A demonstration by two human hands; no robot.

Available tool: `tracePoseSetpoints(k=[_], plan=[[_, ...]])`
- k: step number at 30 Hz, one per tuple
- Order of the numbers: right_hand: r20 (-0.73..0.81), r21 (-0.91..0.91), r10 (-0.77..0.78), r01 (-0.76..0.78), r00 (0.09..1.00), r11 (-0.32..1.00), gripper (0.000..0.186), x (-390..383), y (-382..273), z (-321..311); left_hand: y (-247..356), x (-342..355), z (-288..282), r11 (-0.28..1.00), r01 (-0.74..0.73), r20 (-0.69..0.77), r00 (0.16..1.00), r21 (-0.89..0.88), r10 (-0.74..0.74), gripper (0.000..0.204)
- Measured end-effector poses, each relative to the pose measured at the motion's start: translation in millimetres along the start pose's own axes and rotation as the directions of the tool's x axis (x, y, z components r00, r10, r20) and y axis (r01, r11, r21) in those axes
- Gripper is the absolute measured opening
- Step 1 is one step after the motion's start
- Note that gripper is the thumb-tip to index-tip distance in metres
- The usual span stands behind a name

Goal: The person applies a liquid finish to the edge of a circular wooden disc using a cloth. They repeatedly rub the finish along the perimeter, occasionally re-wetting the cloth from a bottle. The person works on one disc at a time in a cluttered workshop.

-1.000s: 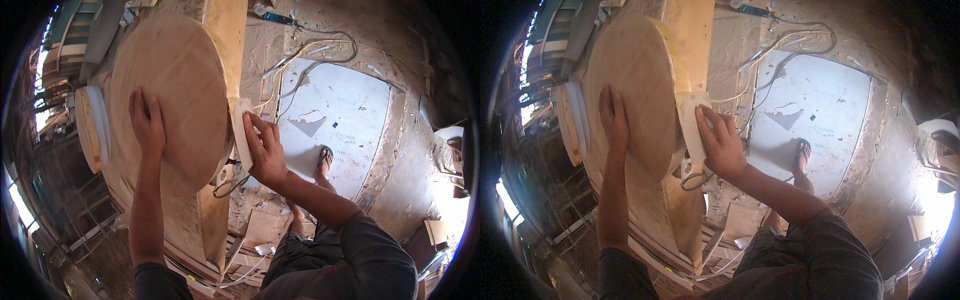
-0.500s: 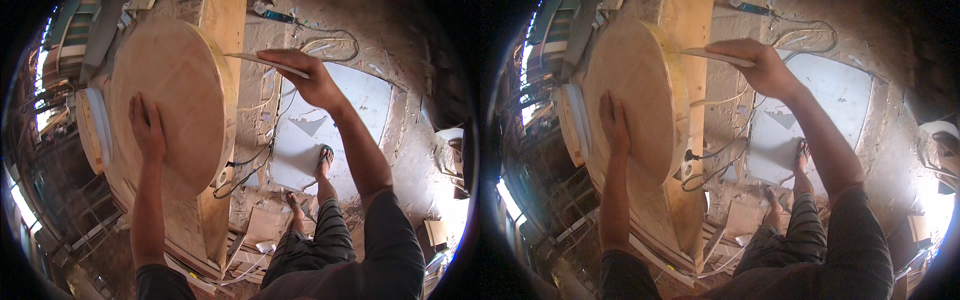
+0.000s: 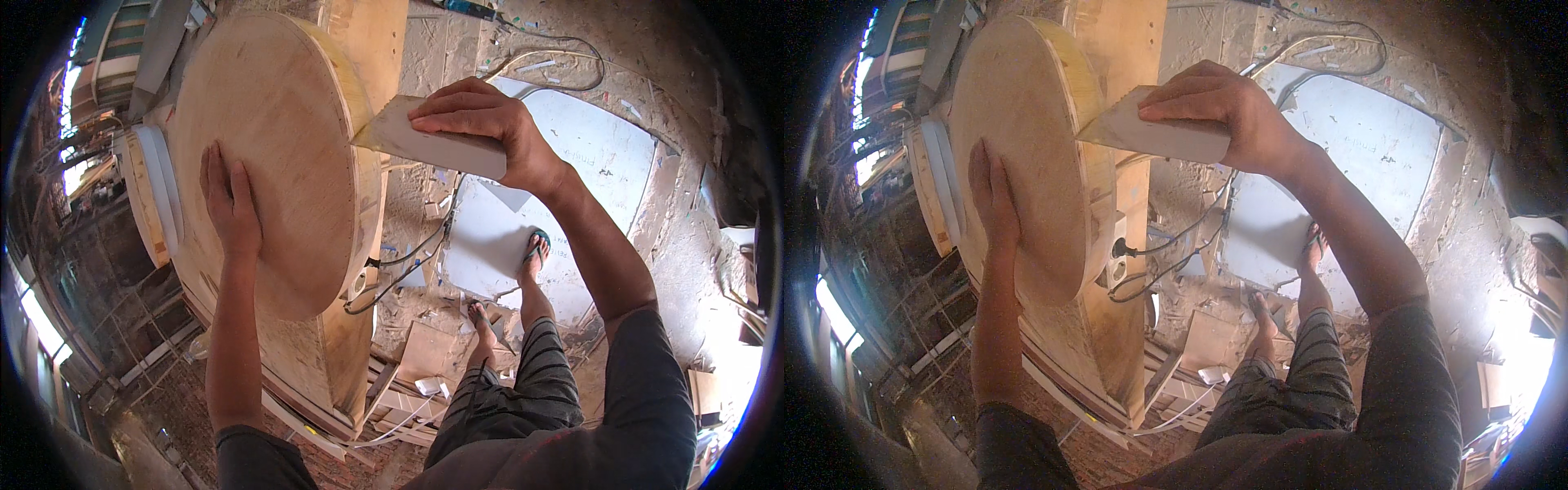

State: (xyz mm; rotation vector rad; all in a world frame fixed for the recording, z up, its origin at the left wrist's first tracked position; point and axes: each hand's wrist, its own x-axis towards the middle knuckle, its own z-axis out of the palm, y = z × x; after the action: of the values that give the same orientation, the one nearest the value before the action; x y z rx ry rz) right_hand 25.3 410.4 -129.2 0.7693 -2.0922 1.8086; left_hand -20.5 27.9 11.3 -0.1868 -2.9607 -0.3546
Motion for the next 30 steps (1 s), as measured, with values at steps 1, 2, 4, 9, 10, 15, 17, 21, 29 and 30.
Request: tracePoseSetpoints(k=[1, 2, 4, 9, 10, 15, 17, 21, 29, 30], plan=[[0.006, -0.026, -0.027, 0.027, 1.0, 0.999, 0.053, -2, 3, 1, 0, -1, 1, 1.0, -0.009, 0.002, 1.0, -0.002, 0.009, 0.063], [0.019, -0.037, -0.032, 0.033, 0.999, 0.999, 0.054, -4, 5, 0, -1, -1, 2, 1.0, -0.018, 0.004, 1.0, -0.006, 0.018, 0.063], [0.035, -0.05, -0.052, 0.054, 0.998, 0.997, 0.055, -3, 4, -4, 2, 1, -3, 1.0, -0.031, 0.004, 1.0, 0.001, 0.031, 0.062], [0.114, -0.084, -0.057, 0.066, 0.992, 0.994, 0.058, -15, 7, -5, 5, 0, -4, 1.0, -0.016, 0.01, 1.0, 0.004, 0.016, 0.062], [0.139, -0.093, -0.047, 0.06, 0.989, 0.994, 0.058, -19, 7, -7, 4, 0, -3, 1.0, -0.013, 0.009, 1.0, -0.003, 0.013, 0.062], [0.083, -0.227, -0.04, 0.058, 0.996, 0.972, 0.053, -35, -10, -15, 1, -2, -4, 0.999, -0.029, 0.012, 0.999, -0.025, 0.03, 0.062], [0.028, -0.236, -0.09, 0.095, 0.996, 0.967, 0.052, -37, -21, -11, 4, -2, -5, 1.0, -0.009, 0.009, 1.0, -0.009, 0.009, 0.061], [-0.06, -0.274, -0.186, 0.163, 0.981, 0.948, 0.046, -30, -37, 19, 7, 0, -1, 1.0, 0.004, 0.003, 1.0, -0.015, -0.004, 0.062], [-0.053, -0.241, -0.181, 0.163, 0.982, 0.957, 0.047, -30, -33, 14, -2, 2, -1, 0.999, -0.044, -0.012, 0.999, -0.028, 0.044, 0.064], [-0.064, -0.26, -0.19, 0.167, 0.98, 0.951, 0.047, -23, -34, 10, -1, 2, 0, 0.999, -0.041, -0.015, 0.999, -0.026, 0.04, 0.064]])
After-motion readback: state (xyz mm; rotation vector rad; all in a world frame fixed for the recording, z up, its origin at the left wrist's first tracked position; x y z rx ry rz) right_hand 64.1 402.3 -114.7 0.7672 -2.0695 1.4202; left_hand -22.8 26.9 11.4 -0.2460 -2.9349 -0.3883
